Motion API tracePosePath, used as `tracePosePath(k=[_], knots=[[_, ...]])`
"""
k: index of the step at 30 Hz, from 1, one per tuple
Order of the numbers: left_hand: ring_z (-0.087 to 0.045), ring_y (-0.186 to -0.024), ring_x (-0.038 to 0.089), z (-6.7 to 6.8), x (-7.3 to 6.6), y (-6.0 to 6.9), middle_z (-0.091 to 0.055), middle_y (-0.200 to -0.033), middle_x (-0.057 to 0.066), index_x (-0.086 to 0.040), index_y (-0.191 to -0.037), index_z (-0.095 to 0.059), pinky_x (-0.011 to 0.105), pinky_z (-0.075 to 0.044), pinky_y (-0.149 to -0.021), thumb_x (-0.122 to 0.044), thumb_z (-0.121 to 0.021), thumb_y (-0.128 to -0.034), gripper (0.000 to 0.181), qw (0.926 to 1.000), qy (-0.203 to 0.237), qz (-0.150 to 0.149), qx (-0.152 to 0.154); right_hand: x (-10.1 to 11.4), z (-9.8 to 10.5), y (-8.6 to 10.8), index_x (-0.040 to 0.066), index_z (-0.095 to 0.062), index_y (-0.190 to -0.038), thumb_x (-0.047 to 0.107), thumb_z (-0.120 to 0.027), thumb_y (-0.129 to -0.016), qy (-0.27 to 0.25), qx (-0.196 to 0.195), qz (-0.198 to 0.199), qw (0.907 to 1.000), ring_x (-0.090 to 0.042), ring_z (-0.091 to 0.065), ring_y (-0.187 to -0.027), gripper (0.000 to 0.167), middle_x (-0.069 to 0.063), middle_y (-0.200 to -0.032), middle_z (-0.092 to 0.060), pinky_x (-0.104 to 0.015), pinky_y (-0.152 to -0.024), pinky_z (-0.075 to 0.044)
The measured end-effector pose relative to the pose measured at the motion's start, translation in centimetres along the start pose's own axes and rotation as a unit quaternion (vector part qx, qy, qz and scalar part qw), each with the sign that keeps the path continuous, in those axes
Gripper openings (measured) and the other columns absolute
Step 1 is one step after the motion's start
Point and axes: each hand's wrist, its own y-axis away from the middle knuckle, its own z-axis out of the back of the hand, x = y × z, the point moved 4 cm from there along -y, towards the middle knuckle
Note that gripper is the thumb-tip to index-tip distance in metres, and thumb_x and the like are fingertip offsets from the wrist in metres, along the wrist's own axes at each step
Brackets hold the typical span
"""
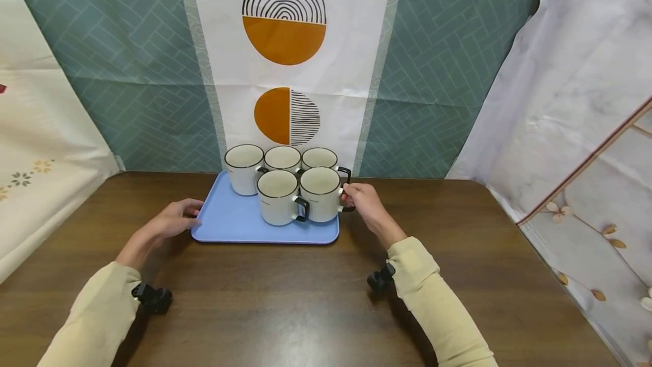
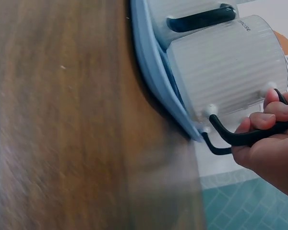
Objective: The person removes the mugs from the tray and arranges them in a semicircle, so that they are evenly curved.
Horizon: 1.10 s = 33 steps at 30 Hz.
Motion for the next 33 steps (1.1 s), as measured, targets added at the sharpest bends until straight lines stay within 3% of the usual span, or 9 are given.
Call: tracePosePath(k=[12,16,21,28,33], knots=[[-0.046,-0.112,0.044,0.1,0.0,0.1,-0.047,-0.122,0.037,0.018,-0.135,-0.035,0.052,-0.042,-0.091,0.001,-0.055,-0.0912,0.051,1.0,0.005,-0.001,0.003,2.7,2.2,0.5,0.003,-0.058,-0.072,0.009,-0.045,-0.102,-0.018,-0.033,0.029,0.9989,-0.014,-0.039,-0.069,0.033,-0.003,-0.073,-0.051,-0.029,-0.073,-0.035],[-0.045,-0.112,0.044,0.1,0.1,0.0,-0.047,-0.122,0.037,0.017,-0.136,-0.035,0.052,-0.042,-0.091,0.001,-0.055,-0.0914,0.052,1.0,0.003,0.001,0.004,3.9,2.9,0.5,0.004,-0.056,-0.069,0.007,-0.045,-0.102,-0.048,-0.04,0.048,0.9969,-0.014,-0.038,-0.069,0.034,-0.002,-0.073,-0.052,-0.029,-0.073,-0.035],[-0.046,-0.112,0.043,0.1,0.2,-0.2,-0.046,-0.123,0.036,0.016,-0.137,-0.034,0.052,-0.042,-0.091,0.0,-0.055,-0.0921,0.052,1.0,0.004,0.006,0.007,5.4,4.0,0.4,0.008,-0.056,-0.066,0.006,-0.045,-0.102,-0.089,-0.057,0.066,0.9922,-0.014,-0.036,-0.069,0.037,0.0,-0.071,-0.053,-0.028,-0.073,-0.033],[-0.046,-0.112,0.043,0.1,0.3,-0.2,-0.046,-0.124,0.036,0.016,-0.138,-0.034,0.051,-0.042,-0.091,-0.001,-0.055,-0.0924,0.052,0.9999,0.011,0.008,0.009,6.7,5.8,-0.4,0.011,-0.061,-0.068,0.006,-0.045,-0.102,-0.105,-0.094,0.088,0.9861,-0.013,-0.037,-0.071,0.038,0.002,-0.071,-0.056,-0.026,-0.073,-0.032],[-0.045,-0.114,0.042,0.1,0.5,-0.2,-0.045,-0.126,0.036,0.015,-0.138,-0.034,0.053,-0.041,-0.093,-0.001,-0.055,-0.0926,0.053,0.9997,0.012,0.016,0.011,6.5,7.2,-1.1,0.01,-0.06,-0.063,0.001,-0.045,-0.1,-0.143,-0.145,0.104,0.9735,-0.012,-0.042,-0.068,0.041,0.001,-0.066,-0.055,-0.023,-0.069,-0.033]])
